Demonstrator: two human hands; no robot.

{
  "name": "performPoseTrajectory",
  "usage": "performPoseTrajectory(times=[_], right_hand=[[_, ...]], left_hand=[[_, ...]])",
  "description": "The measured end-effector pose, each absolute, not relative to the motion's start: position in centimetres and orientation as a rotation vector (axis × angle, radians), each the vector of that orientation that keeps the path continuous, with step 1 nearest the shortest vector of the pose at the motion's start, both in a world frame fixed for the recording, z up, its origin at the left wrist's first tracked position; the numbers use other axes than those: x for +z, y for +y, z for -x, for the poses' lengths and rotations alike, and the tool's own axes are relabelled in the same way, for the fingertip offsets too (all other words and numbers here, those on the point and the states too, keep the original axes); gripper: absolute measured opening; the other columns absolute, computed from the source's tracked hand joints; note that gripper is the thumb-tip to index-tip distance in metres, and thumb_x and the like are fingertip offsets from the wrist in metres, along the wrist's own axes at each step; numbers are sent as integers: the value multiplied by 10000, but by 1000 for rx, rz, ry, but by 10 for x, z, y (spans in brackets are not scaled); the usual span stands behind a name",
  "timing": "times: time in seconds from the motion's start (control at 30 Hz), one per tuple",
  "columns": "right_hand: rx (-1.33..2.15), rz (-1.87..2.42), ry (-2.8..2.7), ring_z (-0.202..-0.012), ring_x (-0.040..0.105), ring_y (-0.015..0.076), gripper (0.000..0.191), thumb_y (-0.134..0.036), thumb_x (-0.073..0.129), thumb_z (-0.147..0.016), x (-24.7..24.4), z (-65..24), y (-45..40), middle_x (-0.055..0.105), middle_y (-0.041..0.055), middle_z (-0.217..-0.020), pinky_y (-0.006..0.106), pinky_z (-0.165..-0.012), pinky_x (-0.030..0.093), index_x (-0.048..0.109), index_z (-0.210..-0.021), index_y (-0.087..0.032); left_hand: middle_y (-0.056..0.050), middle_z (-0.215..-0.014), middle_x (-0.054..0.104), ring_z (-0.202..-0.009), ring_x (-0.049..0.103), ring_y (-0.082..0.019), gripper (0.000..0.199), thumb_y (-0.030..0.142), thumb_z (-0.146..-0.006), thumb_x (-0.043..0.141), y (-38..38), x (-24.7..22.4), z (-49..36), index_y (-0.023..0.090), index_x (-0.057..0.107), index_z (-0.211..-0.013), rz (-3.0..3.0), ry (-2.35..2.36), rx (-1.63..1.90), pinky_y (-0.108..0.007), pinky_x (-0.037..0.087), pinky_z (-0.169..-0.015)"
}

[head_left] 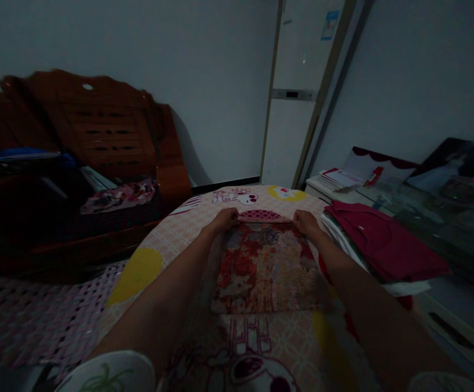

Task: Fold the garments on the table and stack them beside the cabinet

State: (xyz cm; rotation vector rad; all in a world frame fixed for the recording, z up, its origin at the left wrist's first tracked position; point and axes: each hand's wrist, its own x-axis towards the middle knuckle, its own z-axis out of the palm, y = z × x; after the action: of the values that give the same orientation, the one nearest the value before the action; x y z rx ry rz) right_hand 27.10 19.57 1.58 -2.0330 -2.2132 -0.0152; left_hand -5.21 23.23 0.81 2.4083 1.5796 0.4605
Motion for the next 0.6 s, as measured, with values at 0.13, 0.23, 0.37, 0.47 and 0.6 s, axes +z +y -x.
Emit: performPoseTrajectory(times=[0.13,0.23,0.37,0.47,0.6], right_hand=[[16,1902,-2085,-932,646,213,371,-125,565,-762,30,-276,171,728,95,-1013,270,-775,450,678,-1115,-137],[141,1688,-1999,-859,660,214,326,-123,595,-719,41,-281,141,744,81,-935,291,-787,468,723,-1018,-144],[255,1476,-2010,-832,659,206,240,-126,559,-725,46,-281,87,741,76,-900,293,-783,479,727,-894,-155],[348,1414,-2048,-878,662,207,288,-101,529,-702,36,-278,52,736,74,-933,296,-809,488,717,-910,-166],[474,1401,-2057,-962,671,223,401,-50,496,-645,17,-275,29,740,82,-1005,330,-870,498,714,-961,-167]], left_hand=[[-21,-892,684,-841,620,-175,378,156,-703,623,214,26,59,151,627,-1080,-2365,1437,696,-266,472,-761],[-24,-916,677,-848,607,-176,446,155,-688,607,192,43,65,155,632,-1134,-2340,1279,846,-286,474,-794],[-54,-1120,660,-875,598,-163,565,177,-706,600,152,54,75,187,589,-1271,-2271,1096,841,-287,481,-805],[-52,-1062,673,-859,597,-162,614,236,-751,620,121,44,83,202,538,-1359,-2209,1013,723,-269,478,-776],[-16,-915,676,-825,610,-160,617,224,-730,632,94,21,87,194,564,-1342,-2109,941,513,-231,465,-715]])
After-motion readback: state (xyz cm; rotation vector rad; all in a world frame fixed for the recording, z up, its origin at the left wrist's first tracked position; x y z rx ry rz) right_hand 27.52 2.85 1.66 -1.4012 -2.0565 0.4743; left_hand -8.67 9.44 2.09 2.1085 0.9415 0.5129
